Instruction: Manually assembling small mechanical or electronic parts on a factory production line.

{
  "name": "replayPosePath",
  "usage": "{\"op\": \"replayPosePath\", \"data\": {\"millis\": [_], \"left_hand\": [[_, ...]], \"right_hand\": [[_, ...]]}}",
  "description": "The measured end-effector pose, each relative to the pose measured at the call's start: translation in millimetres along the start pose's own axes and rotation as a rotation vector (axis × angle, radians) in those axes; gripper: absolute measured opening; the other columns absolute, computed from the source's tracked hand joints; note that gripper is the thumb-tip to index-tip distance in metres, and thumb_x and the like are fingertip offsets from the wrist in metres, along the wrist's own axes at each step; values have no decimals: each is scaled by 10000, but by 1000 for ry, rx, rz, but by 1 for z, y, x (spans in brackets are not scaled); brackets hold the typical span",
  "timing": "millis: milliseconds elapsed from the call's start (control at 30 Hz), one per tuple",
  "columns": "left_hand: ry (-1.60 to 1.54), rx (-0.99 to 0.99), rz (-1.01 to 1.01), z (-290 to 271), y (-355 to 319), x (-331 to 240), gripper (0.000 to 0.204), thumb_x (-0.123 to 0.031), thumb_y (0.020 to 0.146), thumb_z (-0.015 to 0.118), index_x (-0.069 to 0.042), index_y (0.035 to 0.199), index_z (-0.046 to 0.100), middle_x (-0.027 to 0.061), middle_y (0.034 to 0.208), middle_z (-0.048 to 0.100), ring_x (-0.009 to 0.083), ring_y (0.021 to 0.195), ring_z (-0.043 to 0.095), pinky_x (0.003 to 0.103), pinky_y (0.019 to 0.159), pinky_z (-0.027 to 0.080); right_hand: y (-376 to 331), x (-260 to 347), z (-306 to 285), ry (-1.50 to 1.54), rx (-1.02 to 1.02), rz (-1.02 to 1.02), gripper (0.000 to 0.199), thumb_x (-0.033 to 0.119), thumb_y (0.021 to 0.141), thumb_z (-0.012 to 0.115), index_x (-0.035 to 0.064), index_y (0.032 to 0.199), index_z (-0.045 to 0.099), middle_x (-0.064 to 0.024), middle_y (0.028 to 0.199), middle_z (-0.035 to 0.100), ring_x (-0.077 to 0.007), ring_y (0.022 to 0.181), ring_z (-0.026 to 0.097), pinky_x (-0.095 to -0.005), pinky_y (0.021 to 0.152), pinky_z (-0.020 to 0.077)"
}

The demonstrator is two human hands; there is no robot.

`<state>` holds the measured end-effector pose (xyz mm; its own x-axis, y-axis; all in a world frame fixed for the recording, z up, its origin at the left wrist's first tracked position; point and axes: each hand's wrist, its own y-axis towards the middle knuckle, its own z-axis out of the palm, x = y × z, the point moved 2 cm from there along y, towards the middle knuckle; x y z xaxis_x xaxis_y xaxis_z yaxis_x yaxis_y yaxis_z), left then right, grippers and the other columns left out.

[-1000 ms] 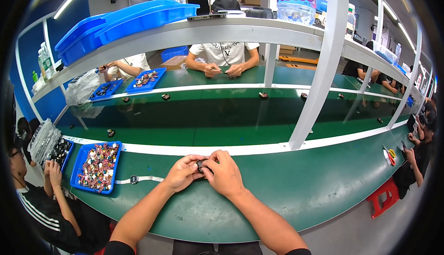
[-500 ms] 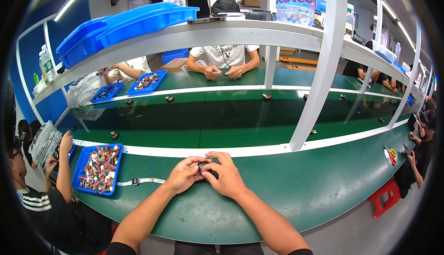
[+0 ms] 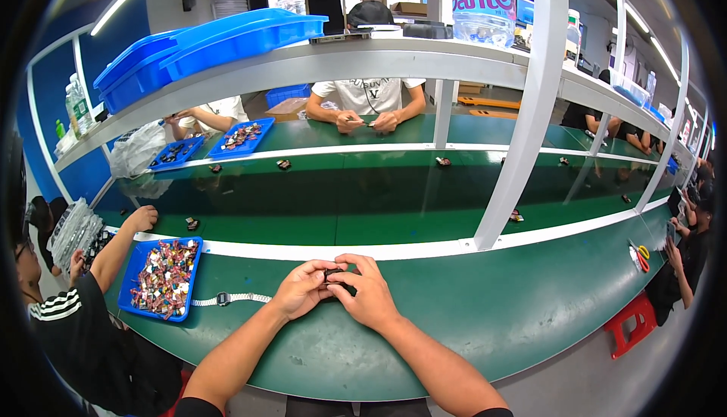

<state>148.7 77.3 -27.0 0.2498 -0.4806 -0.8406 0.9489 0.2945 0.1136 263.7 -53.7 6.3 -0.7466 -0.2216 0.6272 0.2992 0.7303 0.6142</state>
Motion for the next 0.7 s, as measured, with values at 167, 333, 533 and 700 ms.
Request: {"op": "replayPosePath", "data": {"millis": [167, 333, 533, 700], "left_hand": [[9, -6, -6, -1, 0, 2, 261, -138, 1024, 479, -19, 1249, 536, 121, 1354, 535, 202, 1159, 577, 365, 978, 497], [24, -14, 1, -2, -2, -1, 255, -137, 1021, 488, -20, 1242, 539, 124, 1357, 533, 201, 1156, 578, 368, 982, 497], [8, -27, 20, 3, 0, 4, 255, -149, 1014, 515, -18, 1231, 540, 124, 1354, 535, 204, 1159, 579, 384, 984, 502], [-29, -17, 22, -3, 1, 7, 263, -168, 1008, 533, -21, 1226, 546, 122, 1350, 540, 209, 1153, 584, 385, 983, 503]], "right_hand": [[-3, -6, 0, 22, -6, 38, 179, 87, 796, 728, 117, 972, 747, -60, 1234, 592, -266, 1154, 526, -358, 907, 497], [-1, -9, 1, 81, 50, 85, 174, 112, 817, 718, 129, 987, 752, -63, 1275, 588, -268, 1195, 514, -378, 959, 475], [1, -4, -1, 142, 60, 96, 171, 112, 827, 709, 118, 994, 747, -72, 1298, 579, -278, 1232, 495, -385, 990, 457], [-1, -5, -2, 126, 58, 89, 172, 115, 833, 702, 114, 999, 744, -76, 1310, 575, -280, 1230, 503, -385, 985, 465]]}}
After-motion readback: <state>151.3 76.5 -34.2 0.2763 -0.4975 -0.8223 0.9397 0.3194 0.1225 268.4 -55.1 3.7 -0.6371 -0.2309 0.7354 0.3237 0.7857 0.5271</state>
